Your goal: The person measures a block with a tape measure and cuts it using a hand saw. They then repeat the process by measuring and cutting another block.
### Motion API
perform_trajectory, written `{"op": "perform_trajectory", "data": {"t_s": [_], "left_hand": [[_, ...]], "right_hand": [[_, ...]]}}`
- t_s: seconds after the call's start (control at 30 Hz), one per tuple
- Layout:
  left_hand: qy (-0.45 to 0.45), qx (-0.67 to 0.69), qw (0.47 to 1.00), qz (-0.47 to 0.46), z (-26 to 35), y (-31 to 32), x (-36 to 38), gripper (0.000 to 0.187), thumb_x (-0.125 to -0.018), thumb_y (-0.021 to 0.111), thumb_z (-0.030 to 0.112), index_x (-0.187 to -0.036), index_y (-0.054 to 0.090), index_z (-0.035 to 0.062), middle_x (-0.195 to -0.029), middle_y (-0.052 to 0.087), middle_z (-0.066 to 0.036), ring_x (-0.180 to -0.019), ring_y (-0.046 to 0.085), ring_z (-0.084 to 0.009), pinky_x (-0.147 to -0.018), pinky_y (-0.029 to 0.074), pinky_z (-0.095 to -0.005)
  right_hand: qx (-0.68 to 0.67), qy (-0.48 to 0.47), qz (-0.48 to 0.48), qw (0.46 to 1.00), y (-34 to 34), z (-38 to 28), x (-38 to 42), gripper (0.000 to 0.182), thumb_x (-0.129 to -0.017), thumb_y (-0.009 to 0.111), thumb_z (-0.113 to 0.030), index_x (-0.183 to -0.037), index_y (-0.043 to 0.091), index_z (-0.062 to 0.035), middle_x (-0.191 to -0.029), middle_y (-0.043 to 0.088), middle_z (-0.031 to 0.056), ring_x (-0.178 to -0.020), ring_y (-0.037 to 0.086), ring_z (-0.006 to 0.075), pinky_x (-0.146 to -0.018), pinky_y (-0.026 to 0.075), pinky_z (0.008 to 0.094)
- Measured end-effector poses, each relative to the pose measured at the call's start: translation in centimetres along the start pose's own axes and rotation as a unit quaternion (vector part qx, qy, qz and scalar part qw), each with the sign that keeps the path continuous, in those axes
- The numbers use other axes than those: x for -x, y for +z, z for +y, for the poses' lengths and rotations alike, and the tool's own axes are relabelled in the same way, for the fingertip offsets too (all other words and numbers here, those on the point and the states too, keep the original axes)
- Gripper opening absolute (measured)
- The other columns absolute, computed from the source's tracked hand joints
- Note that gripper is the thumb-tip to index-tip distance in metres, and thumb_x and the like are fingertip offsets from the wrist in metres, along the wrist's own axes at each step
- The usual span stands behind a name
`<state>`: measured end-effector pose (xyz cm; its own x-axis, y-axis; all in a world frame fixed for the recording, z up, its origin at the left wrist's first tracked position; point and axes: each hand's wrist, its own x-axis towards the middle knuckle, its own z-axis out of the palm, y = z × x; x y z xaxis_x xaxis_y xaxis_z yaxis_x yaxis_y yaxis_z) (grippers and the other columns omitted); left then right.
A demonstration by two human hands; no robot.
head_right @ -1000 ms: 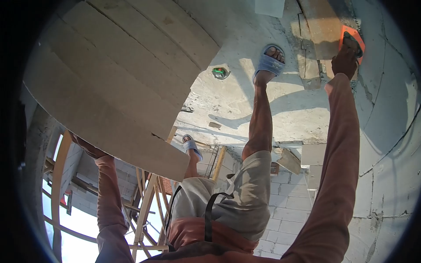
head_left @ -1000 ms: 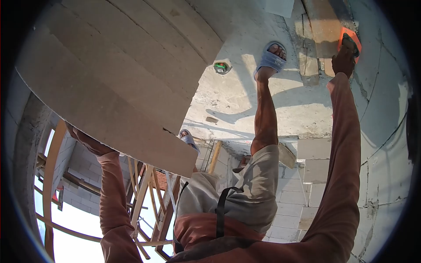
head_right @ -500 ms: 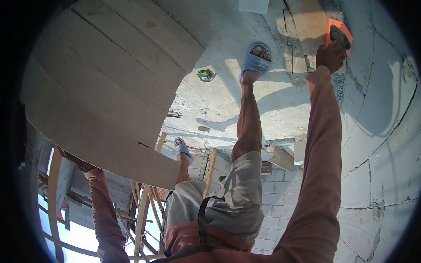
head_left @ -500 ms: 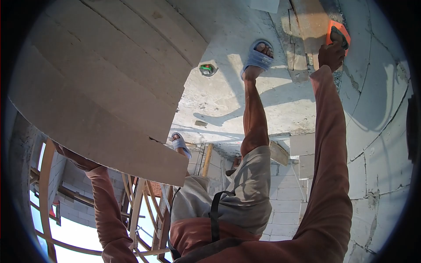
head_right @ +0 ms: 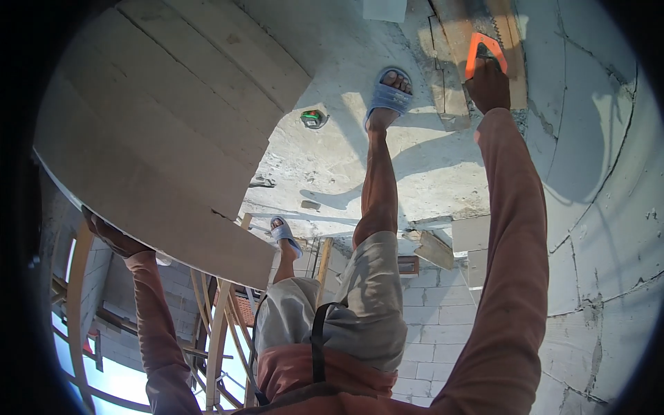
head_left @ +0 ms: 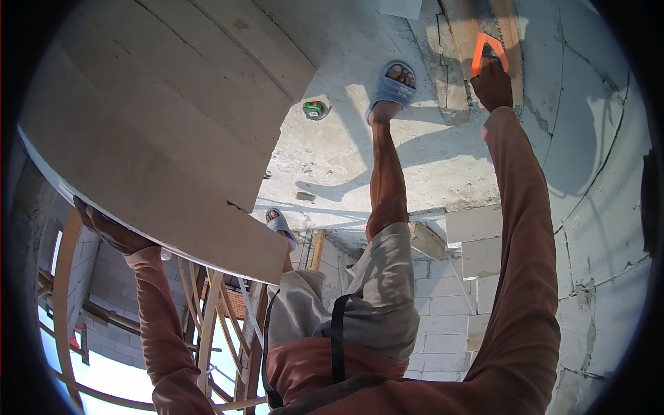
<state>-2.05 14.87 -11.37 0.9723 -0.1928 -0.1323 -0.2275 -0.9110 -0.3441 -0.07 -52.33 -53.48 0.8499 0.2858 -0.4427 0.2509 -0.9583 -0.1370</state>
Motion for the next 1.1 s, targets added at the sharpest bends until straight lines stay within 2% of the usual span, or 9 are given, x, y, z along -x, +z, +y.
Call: {"op": "perform_trajectory", "data": {"t_s": [0.03, 0.2, 0.23, 0.3, 0.43, 0.53, 0.67, 0.87, 1.1], "left_hand": [[-0.004, -0.019, 0.999, 0.028, 1.0, -0.1, -0.8, 0.082, -0.095, 0.047, 0.07, -0.15, 0.023, 0.0133, -0.15, 0.037, -0.02, -0.145, 0.035, -0.0392, -0.117, 0.039, -0.0569], [-0.386, 0.255, 0.885, 0.051, 3.4, -0.6, -2.6, 0.066, -0.108, 0.031, 0.053, -0.155, 0.033, 0.0064, -0.154, 0.035, -0.021, -0.143, 0.036, -0.0377, -0.116, 0.036, -0.0523], [-0.389, 0.264, 0.879, 0.081, 3.4, -0.4, -2.6, 0.069, -0.106, 0.03, 0.056, -0.156, 0.037, 0.0084, -0.156, 0.035, -0.021, -0.142, 0.037, -0.037, -0.117, 0.032, -0.0502], [-0.423, 0.245, 0.87, 0.058, 4.3, -1.5, -3.4, 0.067, -0.106, 0.033, 0.051, -0.156, 0.037, 0.0064, -0.157, 0.034, -0.024, -0.144, 0.036, -0.0397, -0.118, 0.031, -0.0496], [-0.418, 0.231, 0.873, 0.095, 4.3, -0.5, -2.9, 0.058, -0.108, 0.032, 0.045, -0.157, 0.04, 0.0137, -0.162, 0.032, -0.018, -0.151, 0.026, -0.035, -0.124, 0.014, -0.0515], [-0.429, 0.236, 0.863, 0.124, 4.1, 1.0, -2.3, 0.048, -0.108, 0.037, 0.036, -0.154, 0.047, 0.0221, -0.161, 0.034, -0.014, -0.151, 0.028, -0.0324, -0.124, 0.016, -0.0534], [-0.388, 0.266, 0.874, 0.12, 2.9, 0.8, -1.4, 0.047, -0.107, 0.042, 0.032, -0.152, 0.049, 0.0218, -0.159, 0.038, -0.014, -0.149, 0.031, -0.0341, -0.122, 0.021, -0.0528], [-0.318, 0.251, 0.908, 0.105, 1.1, -0.3, -0.4, 0.053, -0.102, 0.048, 0.03, -0.152, 0.043, 0.0154, -0.16, 0.035, -0.018, -0.152, 0.027, -0.0358, -0.122, 0.022, -0.0567], [-0.336, 0.278, 0.892, 0.114, 1.3, -0.6, -0.8, 0.053, -0.101, 0.049, 0.03, -0.15, 0.046, 0.0133, -0.16, 0.034, -0.019, -0.153, 0.025, -0.036, -0.117, 0.029, -0.0552]], "right_hand": [[-0.059, -0.071, 0.122, 0.988, -0.8, -1.3, 1.2, 0.044, -0.079, 0.071, -0.015, -0.118, 0.056, -0.0026, -0.112, 0.059, 0.0185, -0.101, 0.066, 0.0375, -0.085, 0.056, 0.048], [-0.231, 0.149, 0.091, 0.957, -11.0, -10.2, 5.7, 0.044, -0.089, 0.076, -0.035, -0.112, 0.063, -0.0005, -0.104, 0.065, 0.0183, -0.097, 0.066, 0.0411, -0.082, 0.054, 0.0496], [-0.323, 0.272, 0.066, 0.904, -13.8, -12.1, 6.4, 0.043, -0.094, 0.072, -0.042, -0.106, 0.066, -0.0008, -0.095, 0.071, 0.0183, -0.091, 0.07, 0.0378, -0.082, 0.054, 0.0445], [-0.436, 0.295, 0.095, 0.845, -19.6, -15.6, 8.5, 0.045, -0.095, 0.072, -0.044, -0.107, 0.072, -0.0006, -0.087, 0.072, 0.0152, -0.081, 0.066, 0.0219, -0.079, 0.052, 0.0366], [-0.485, 0.306, 0.106, 0.813, -26.2, -22.4, 16.7, 0.038, -0.1, 0.068, -0.032, -0.116, 0.07, 0.0019, -0.095, 0.072, 0.0106, -0.087, 0.064, 0.0158, -0.081, 0.051, 0.0326], [-0.452, 0.279, 0.173, 0.83, -31.4, -29.1, 23.4, 0.029, -0.1, 0.067, -0.025, -0.105, 0.068, 0.0033, -0.086, 0.068, 0.0085, -0.079, 0.061, 0.0149, -0.074, 0.05, 0.0324], [-0.544, 0.256, 0.213, 0.771, -37.5, -38.2, 27.8, 0.029, -0.1, 0.067, -0.026, -0.096, 0.065, 0.0031, -0.072, 0.059, 0.0037, -0.063, 0.052, 0.01, -0.058, 0.043, 0.0284], [-0.66, 0.163, 0.2, 0.706, -47.4, -51.9, 20.6, 0.026, -0.098, 0.071, -0.022, -0.093, 0.065, 0.0021, -0.067, 0.055, 0.0012, -0.057, 0.044, 0.0071, -0.052, 0.037, 0.0257], [-0.536, 0.055, 0.208, 0.816, -47.8, -57.9, 11.9, 0.04, -0.098, 0.073, -0.033, -0.081, 0.06, 0.0007, -0.062, 0.055, 0.008, -0.056, 0.048, 0.0162, -0.057, 0.045, 0.0327]]}}
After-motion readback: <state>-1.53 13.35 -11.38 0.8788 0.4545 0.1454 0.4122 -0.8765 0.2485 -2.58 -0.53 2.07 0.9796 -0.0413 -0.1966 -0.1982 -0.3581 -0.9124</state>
